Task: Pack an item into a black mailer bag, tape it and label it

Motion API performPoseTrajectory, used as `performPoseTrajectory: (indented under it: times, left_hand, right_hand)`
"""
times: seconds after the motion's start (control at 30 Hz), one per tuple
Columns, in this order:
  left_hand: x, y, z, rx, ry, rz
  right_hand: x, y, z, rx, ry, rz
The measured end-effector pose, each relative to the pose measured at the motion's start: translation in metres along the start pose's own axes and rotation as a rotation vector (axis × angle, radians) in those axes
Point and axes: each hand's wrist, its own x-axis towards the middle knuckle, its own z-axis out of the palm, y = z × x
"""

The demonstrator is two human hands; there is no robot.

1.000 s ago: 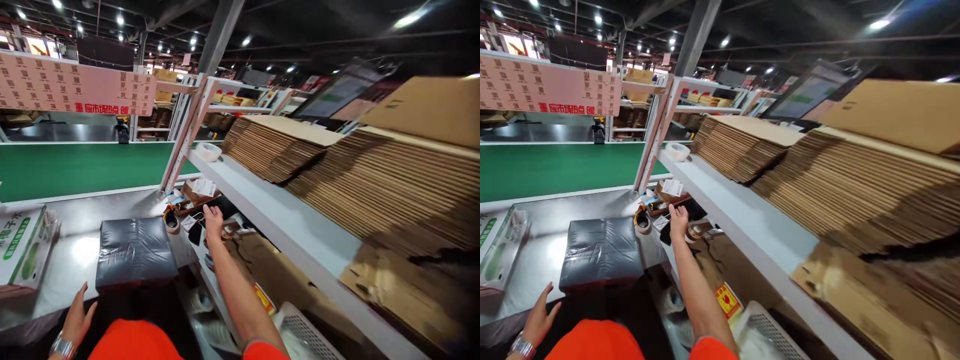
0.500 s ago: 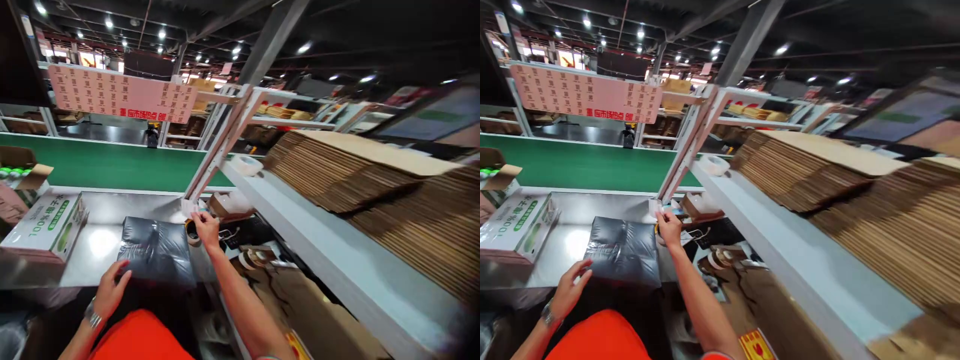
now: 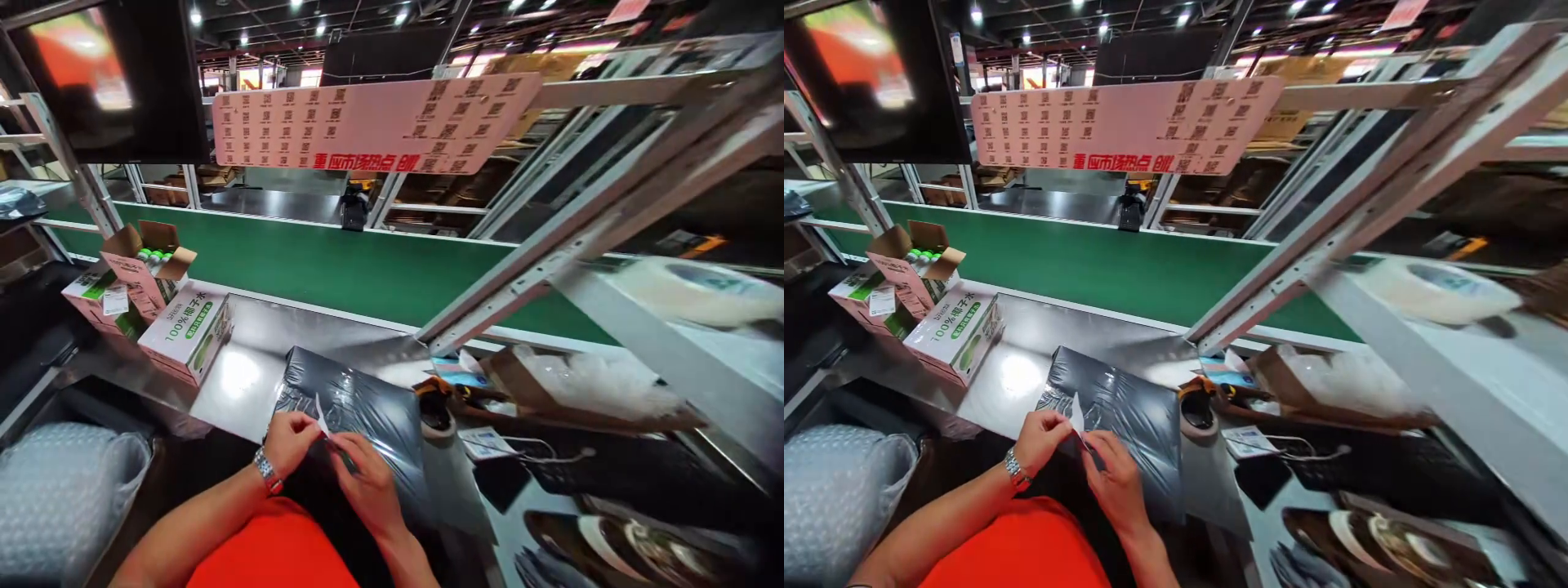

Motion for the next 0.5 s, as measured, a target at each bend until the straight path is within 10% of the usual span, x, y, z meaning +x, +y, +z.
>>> performPoseTrajectory:
  times: [0.23,0.5]
  left_hand:
    - [-0.023,0.004,-0.022,0.143,-0.11,0.255]
    - [-0.014,0.005,-0.065,-0.552,-0.159,-0.321]
  right_hand:
    - [0.001,-0.041,0.018,0.495,-0.045,0.69]
    - [0.001,-0.041,0.011,0.794,-0.086,0.908]
